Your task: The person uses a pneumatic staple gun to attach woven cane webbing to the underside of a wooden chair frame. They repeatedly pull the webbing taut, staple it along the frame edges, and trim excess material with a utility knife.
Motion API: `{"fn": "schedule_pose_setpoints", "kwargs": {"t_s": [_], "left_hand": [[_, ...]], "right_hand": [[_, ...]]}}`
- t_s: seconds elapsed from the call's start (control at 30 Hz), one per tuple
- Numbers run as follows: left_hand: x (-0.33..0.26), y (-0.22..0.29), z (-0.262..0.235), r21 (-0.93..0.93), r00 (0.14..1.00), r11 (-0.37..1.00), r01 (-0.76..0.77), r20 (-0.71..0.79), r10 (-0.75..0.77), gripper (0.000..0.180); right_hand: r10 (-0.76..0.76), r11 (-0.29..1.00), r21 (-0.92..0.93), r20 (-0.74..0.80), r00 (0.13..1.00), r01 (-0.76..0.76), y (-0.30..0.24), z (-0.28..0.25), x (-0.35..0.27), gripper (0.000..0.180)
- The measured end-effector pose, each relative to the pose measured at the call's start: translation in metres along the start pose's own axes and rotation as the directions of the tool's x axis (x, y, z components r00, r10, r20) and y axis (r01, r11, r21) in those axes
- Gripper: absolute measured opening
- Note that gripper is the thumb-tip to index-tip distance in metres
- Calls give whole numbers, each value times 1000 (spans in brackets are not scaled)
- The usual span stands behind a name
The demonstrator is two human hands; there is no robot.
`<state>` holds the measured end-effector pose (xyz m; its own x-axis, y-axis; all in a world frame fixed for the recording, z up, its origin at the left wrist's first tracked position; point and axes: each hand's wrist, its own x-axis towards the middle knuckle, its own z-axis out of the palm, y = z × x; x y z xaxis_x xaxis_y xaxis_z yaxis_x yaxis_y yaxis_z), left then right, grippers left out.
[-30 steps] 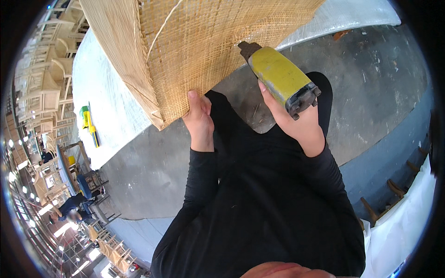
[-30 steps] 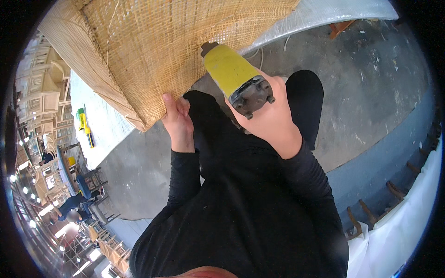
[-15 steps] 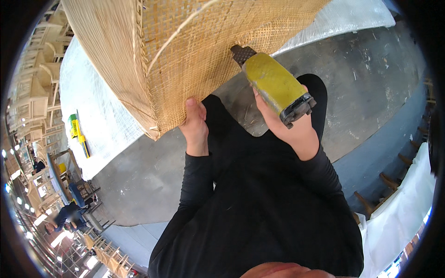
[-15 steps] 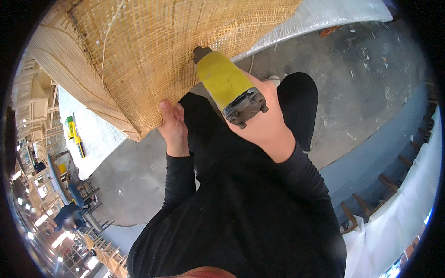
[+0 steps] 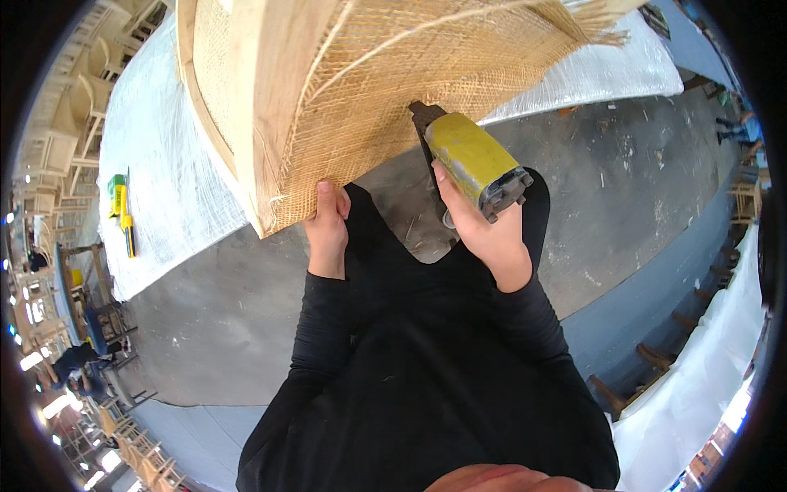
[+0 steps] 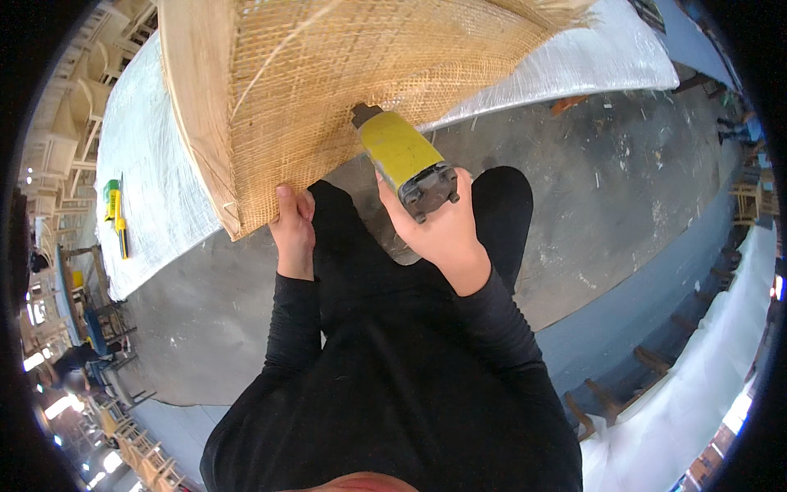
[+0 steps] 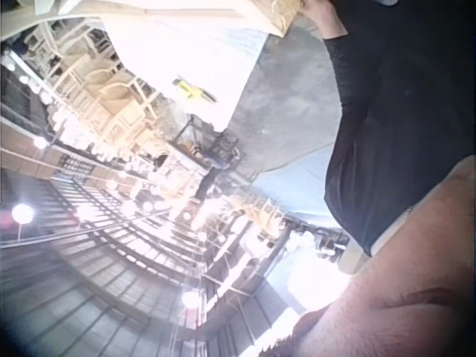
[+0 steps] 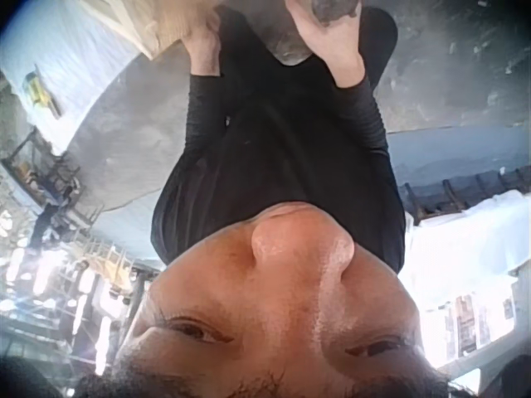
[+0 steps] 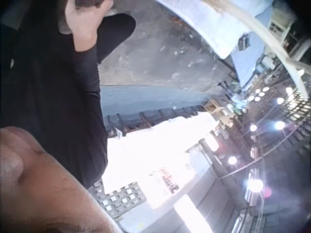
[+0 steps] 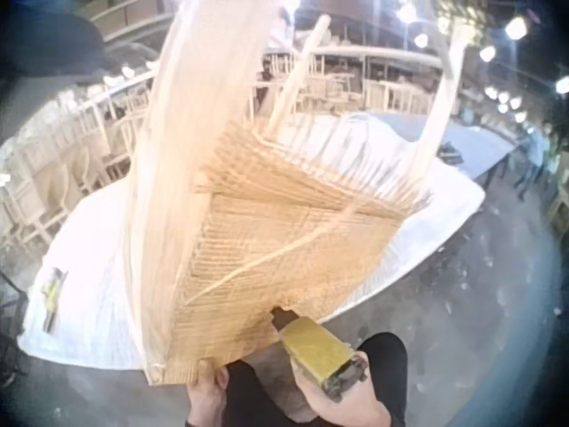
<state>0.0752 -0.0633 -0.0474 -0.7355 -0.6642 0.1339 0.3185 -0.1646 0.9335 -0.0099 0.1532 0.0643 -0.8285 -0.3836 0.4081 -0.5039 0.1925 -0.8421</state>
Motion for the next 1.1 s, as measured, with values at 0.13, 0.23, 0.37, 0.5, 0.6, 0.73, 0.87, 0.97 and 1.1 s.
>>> {"fn": "schedule_pose_setpoints", "kwargs": {"t_s": [0.13,0.23,0.37,0.5,0.6,0.73,0.87,0.97,1.1], "left_hand": [[-5,0,-2,18,999,999,39,-17,-38,21],[-6,2,2,16,999,999,38,-36,-37,21],[-5,-6,-1,-36,1000,999,26,-2,-26,24],[0,-6,-4,-186,988,982,-29,145,56,28],[-14,12,14,-315,987,940,133,-49,-156,30],[-5,6,6,-92,998,994,56,-13,-57,32],[-8,8,9,-78,998,995,67,-18,-68,33],[-3,1,7,-92,998,994,65,22,-63,34],[-13,-5,-3,-286,996,958,31,85,-7,38]], "right_hand": [[207,977,44,49,977,-209,-4,0,-8,25],[193,980,36,74,978,-196,-5,-3,-6,26],[140,989,-58,114,984,-134,-5,-4,-3,26],[27,980,-196,42,999,-18,2,3,-5,24],[87,995,-61,61,994,-83,0,5,-4,22],[151,988,35,63,987,-153,-7,7,-8,20],[133,991,4,40,990,-133,-9,8,-6,21],[-37,985,-167,58,998,46,-5,5,-1,21],[235,966,108,18,972,-235,-9,15,-8,21]]}}
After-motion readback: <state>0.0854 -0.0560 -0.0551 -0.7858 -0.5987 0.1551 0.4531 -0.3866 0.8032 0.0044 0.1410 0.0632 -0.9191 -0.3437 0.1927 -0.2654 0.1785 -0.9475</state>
